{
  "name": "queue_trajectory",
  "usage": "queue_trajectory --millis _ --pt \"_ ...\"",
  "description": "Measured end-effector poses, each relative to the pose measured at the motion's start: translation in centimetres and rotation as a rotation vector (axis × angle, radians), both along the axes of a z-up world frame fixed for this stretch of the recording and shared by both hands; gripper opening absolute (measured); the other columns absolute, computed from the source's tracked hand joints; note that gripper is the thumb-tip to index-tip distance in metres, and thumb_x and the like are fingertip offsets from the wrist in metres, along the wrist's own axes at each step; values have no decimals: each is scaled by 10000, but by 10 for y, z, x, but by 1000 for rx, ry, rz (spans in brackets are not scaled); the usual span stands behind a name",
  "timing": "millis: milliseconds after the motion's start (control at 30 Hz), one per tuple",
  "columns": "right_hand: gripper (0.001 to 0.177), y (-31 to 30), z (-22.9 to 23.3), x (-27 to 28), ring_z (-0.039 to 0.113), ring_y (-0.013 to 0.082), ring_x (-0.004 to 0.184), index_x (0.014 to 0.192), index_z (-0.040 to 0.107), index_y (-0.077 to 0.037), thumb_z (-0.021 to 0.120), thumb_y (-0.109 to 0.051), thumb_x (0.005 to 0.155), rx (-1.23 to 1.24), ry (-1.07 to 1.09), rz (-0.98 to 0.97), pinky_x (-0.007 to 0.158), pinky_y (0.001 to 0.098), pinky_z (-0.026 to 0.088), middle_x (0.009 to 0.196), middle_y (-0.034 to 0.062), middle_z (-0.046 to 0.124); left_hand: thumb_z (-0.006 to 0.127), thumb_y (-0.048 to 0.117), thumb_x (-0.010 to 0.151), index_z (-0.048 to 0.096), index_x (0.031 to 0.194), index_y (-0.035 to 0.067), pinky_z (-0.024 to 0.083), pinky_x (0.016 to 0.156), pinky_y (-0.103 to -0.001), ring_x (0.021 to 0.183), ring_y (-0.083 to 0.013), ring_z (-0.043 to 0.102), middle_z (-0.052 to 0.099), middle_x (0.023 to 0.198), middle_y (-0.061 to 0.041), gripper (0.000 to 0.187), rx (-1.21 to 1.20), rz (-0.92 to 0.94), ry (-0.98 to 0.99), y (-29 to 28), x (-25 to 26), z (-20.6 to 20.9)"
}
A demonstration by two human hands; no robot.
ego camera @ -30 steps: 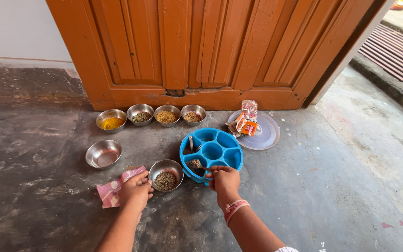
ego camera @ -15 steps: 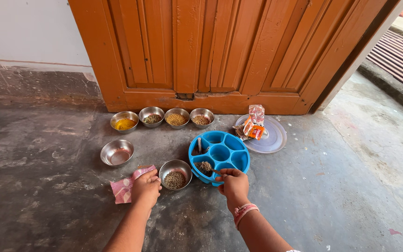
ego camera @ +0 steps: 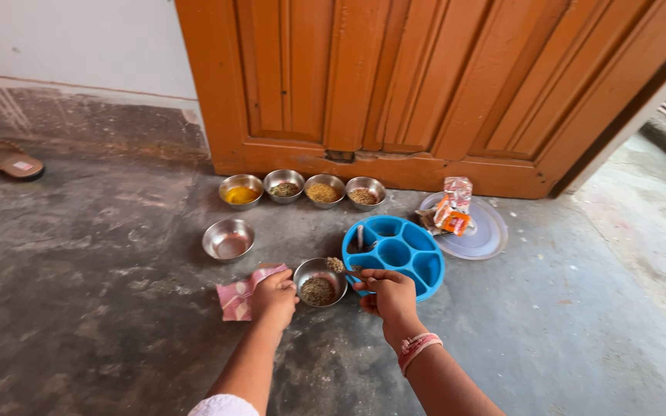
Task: The person scoops various spices from a blue compartmentalized box into small metal bowls using a spoon. They wipe the inside of a bowl with a cloth and continue transferring spices into separate bowls on the floor.
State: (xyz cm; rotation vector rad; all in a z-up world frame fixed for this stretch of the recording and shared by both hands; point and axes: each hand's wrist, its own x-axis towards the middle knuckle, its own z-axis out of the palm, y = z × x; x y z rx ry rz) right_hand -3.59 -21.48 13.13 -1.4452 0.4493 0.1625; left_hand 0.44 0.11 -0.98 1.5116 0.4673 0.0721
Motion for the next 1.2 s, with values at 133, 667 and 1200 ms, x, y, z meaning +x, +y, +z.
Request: queue_trajectory --millis 133,667,1200 --pt "250 22 6 -7 681 232 630 1148 724 -35 551 -47 968 -257 -92 126 604 340 547 928 124 787 631 18 899 673 1310 33 475 484 -274 629 -131 654 743 936 -74 413 -7 -6 -2 0 -1 5" --pt "259 34 7 -34 734 331 797 1129 767 -232 580 -187 956 -1219 -437 325 712 447 573 924 103 764 643 48 913 683 1299 44 514 562 -277 655 -127 666 758 998 -68 388 34 -27 13 6 -3 8" --pt "248 -12 20 -26 721 302 856 1023 765 -182 594 -77 877 -1332 -624 23 705 453 558 961 47 775 648 71 926 700 1289 70 532 565 -280 621 -122 683 775 920 -51 368 133 -19 14 0 7 -13"
